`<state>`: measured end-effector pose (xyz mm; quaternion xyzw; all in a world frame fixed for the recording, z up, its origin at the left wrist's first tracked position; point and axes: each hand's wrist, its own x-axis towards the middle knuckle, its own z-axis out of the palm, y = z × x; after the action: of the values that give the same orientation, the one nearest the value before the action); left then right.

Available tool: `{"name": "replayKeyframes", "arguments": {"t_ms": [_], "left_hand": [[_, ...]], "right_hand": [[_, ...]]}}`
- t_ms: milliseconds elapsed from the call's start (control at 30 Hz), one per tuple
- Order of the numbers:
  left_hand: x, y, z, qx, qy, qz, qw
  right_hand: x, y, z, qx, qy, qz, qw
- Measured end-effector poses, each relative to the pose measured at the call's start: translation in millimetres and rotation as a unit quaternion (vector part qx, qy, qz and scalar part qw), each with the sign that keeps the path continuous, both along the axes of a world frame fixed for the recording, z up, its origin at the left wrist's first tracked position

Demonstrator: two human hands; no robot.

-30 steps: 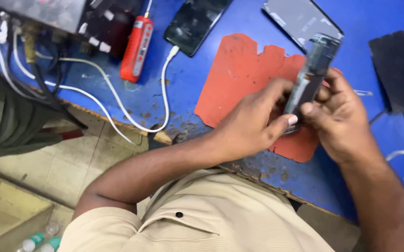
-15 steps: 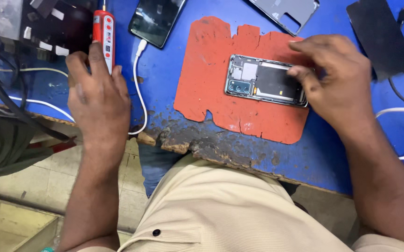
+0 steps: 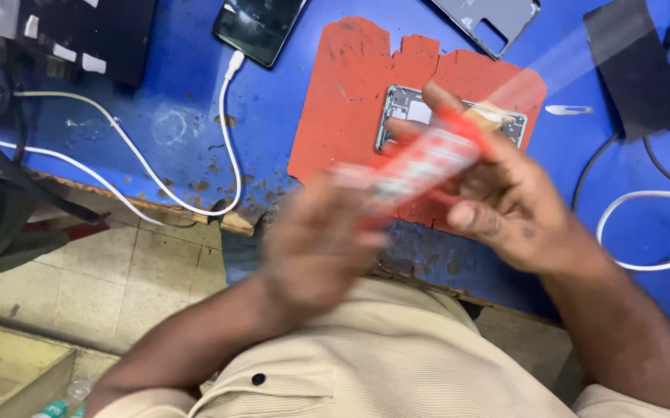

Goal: The person disassembles a smartphone by removing screws and detaching internal components. They use a screwdriver to loosen screws and a small tool to pry open parts, then remove the camera module and other internal pieces.

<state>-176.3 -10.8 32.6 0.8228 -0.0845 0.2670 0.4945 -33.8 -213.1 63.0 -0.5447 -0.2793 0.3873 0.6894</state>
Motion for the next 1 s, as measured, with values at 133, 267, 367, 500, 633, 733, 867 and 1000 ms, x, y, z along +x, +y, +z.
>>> {"name": "replayKeyframes", "arguments": {"t_ms": [133, 267, 367, 500, 633, 733, 867, 1000], "left_hand": [[33.6, -14.6, -9.9, 0.187, 0.013, -0.086, 0.978], [74.6, 22.6, -15.1, 0.165, 0.058, -0.065, 0.982], [96.0, 40.4, -18.0, 0.187, 0.099, -0.064, 0.975], [110.0, 38.4, -23.6, 0.169, 0.167, -0.117, 0.964], [117.2, 39.5, -26.9, 0.092, 0.167, -0.152, 0.97], [118.6, 38.7, -29.6, 0.053, 0.159, -0.168, 0.971], [119.9, 35.5, -34.2, 0.055, 0.161, -0.165, 0.971], [121.7, 32.4, -37.3, 0.078, 0.151, -0.161, 0.972]], "right_hand": [[8.8, -8.4, -0.2, -0.002, 0.012, -0.135, 0.991], [47.1, -54.3, 2.6, -0.234, -0.276, -0.221, 0.906], [55.5, -75.9, -4.2, -0.36, -0.44, -0.19, 0.8], [58.1, -82.7, -2.7, -0.408, -0.564, -0.134, 0.705], [53.9, -88.1, 7.3, -0.472, -0.57, -0.168, 0.651], [46.9, -95.5, 10.3, -0.469, -0.554, -0.198, 0.659], [20.6, -98.1, -0.5, -0.492, -0.572, -0.225, 0.616], [6.7, -97.6, -7.5, -0.52, -0.598, -0.23, 0.565]]}}
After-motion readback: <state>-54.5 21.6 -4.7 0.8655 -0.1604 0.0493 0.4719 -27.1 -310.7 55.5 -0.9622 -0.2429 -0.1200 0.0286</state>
